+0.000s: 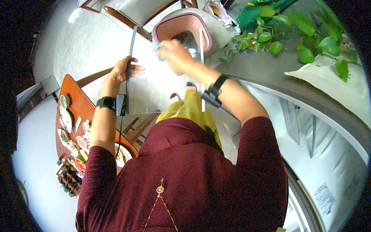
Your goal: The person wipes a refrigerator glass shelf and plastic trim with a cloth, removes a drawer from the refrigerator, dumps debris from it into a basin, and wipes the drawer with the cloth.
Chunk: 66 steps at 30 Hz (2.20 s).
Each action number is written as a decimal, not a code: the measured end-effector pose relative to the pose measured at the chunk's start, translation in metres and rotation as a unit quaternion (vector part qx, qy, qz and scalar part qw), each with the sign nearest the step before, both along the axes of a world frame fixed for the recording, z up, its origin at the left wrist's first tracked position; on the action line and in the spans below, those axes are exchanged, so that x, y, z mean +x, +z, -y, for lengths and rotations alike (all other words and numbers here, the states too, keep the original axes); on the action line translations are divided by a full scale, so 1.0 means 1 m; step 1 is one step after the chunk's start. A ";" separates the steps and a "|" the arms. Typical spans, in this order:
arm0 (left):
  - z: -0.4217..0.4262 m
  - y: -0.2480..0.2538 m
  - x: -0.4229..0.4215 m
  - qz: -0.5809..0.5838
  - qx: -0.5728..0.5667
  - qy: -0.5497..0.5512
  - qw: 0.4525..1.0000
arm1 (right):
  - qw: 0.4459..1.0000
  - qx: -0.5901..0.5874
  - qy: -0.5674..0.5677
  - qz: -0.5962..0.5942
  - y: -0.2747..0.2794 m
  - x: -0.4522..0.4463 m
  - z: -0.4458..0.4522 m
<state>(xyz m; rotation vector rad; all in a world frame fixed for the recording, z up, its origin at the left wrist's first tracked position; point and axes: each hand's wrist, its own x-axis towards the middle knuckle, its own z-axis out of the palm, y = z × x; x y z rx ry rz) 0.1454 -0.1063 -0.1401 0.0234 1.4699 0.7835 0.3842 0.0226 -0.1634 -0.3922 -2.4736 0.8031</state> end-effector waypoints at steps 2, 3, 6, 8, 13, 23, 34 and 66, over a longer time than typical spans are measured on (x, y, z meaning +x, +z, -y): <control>0.001 -0.004 -0.002 -0.002 0.005 0.010 1.000 | 0.994 -0.052 0.098 0.015 0.024 -0.004 0.038; 0.001 -0.007 -0.005 -0.025 0.000 -0.002 1.000 | 0.987 -0.057 0.151 0.013 0.022 -0.008 0.049; 0.008 -0.029 -0.018 -0.038 0.015 -0.032 0.999 | 0.984 0.013 0.162 0.076 0.022 -0.019 0.059; 0.005 -0.012 -0.002 -0.050 -0.012 0.035 0.998 | 0.986 0.002 0.144 0.086 0.003 -0.034 0.041; 0.002 -0.002 0.000 0.007 0.004 0.017 1.000 | 0.978 0.079 -0.051 0.186 -0.054 -0.037 -0.043; 0.001 0.001 0.002 0.012 -0.003 0.017 1.000 | 0.997 0.014 -0.044 0.064 -0.003 -0.021 -0.031; 0.001 0.001 0.005 0.019 -0.003 0.020 1.000 | 0.994 0.050 -0.054 0.081 -0.046 -0.110 -0.014; 0.000 0.004 0.003 0.006 0.002 0.014 1.000 | 0.856 0.034 -0.249 0.451 -0.051 -0.009 -0.109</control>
